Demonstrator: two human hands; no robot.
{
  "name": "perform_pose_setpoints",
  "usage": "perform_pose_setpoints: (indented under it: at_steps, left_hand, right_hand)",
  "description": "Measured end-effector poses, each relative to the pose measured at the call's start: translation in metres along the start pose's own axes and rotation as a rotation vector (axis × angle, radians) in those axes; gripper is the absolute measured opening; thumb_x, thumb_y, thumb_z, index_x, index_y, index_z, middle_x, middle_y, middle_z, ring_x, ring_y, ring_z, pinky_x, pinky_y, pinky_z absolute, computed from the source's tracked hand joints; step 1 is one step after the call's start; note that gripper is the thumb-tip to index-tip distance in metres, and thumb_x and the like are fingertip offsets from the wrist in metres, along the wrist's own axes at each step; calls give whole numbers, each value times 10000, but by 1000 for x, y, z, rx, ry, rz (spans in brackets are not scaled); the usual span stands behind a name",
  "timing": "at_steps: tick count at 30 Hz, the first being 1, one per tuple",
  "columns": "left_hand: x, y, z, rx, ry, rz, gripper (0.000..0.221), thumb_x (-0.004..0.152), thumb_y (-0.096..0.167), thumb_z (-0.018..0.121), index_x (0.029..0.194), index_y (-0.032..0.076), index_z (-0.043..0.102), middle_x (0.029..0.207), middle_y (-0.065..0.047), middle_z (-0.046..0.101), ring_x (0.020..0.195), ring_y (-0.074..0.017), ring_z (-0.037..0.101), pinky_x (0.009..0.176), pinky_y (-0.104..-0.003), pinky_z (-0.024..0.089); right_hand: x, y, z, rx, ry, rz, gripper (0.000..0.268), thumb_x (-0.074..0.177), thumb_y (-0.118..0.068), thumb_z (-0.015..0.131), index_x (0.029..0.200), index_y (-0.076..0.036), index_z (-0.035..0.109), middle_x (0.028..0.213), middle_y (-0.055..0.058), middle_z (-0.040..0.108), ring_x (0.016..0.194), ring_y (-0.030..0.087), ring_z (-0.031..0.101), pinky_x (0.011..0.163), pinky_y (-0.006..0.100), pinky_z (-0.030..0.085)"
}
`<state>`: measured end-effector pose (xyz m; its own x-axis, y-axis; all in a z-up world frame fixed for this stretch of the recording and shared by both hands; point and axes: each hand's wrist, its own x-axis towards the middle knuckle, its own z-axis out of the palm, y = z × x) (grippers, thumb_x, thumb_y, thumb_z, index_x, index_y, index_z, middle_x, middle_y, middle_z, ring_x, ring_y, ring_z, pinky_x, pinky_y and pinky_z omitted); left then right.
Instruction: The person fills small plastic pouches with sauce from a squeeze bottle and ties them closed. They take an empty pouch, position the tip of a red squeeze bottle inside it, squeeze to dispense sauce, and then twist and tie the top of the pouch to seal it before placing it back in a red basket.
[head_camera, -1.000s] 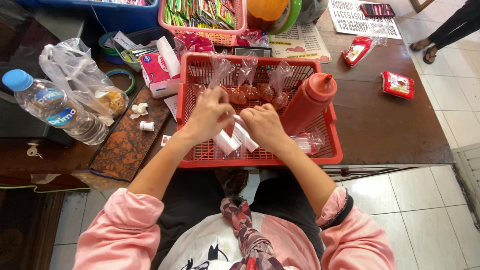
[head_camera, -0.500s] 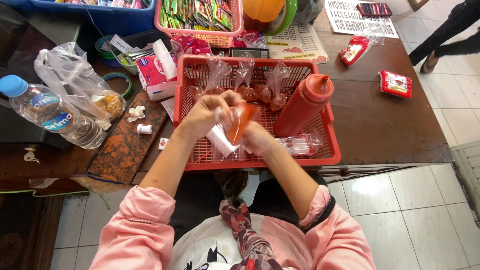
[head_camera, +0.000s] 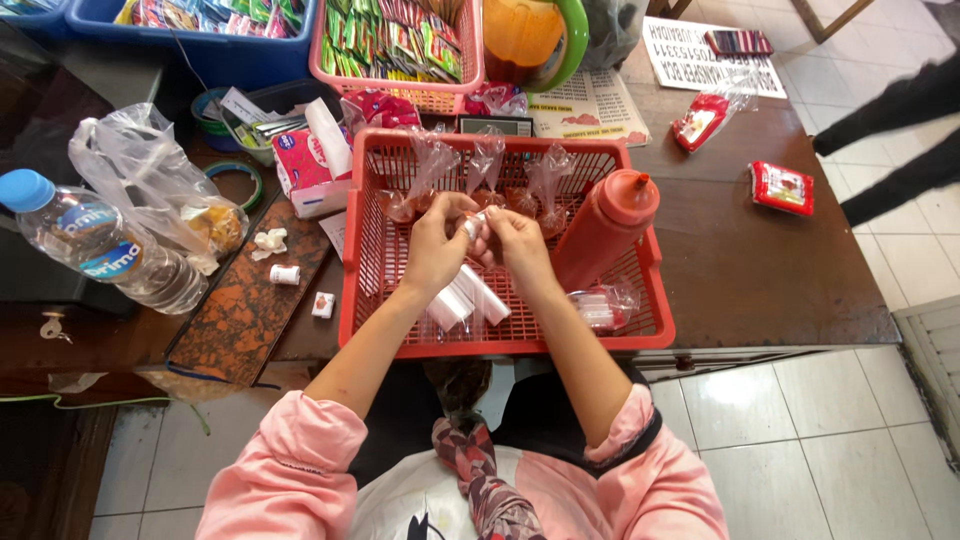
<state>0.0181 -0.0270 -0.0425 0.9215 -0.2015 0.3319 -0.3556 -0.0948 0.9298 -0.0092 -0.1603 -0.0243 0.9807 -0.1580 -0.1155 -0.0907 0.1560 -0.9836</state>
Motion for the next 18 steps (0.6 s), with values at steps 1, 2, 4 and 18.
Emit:
perform_pose_setpoints:
  at_steps: [1,2,4,18]
  left_hand:
    - [2,0,2,-120,37,-109,218,925,72,670,1067,204,770,691,24,632,590,-80,612,564,-220,500]
    - [2,-9,8,-122,40,-109,218,925,72,670,1067,204,770,691,24,632,590,-80,612,564,-220,500]
    - [3,-26,18,-207,118,-284,182,947,146,677,1043,213,816,732,20,705,604,-48,610,557,-204,497]
    - [-2,-1,9,-503,165,-393,165,934,140,708,1059,86,801,792,-41,725,715,-90,656,617,-249,571]
  right_hand:
    - [-6,-4,5,5,47,-30,352,1033,-291,610,762,-69,645,596,117,691,466,136,684,416,221,548]
    - [-8,0,7,2,45,-30,352,1033,-291,610,762,-69,645,596,117,691,466,136,684,416,221,548]
    - [-10,7,12,-125,135,-180,323,1036,-254,615,794,-57,697,624,94,707,539,148,716,483,254,596]
    - [-17,-3,17,-659,241,-662,39,798,-133,713,826,-128,688,592,44,573,552,194,605,536,306,489]
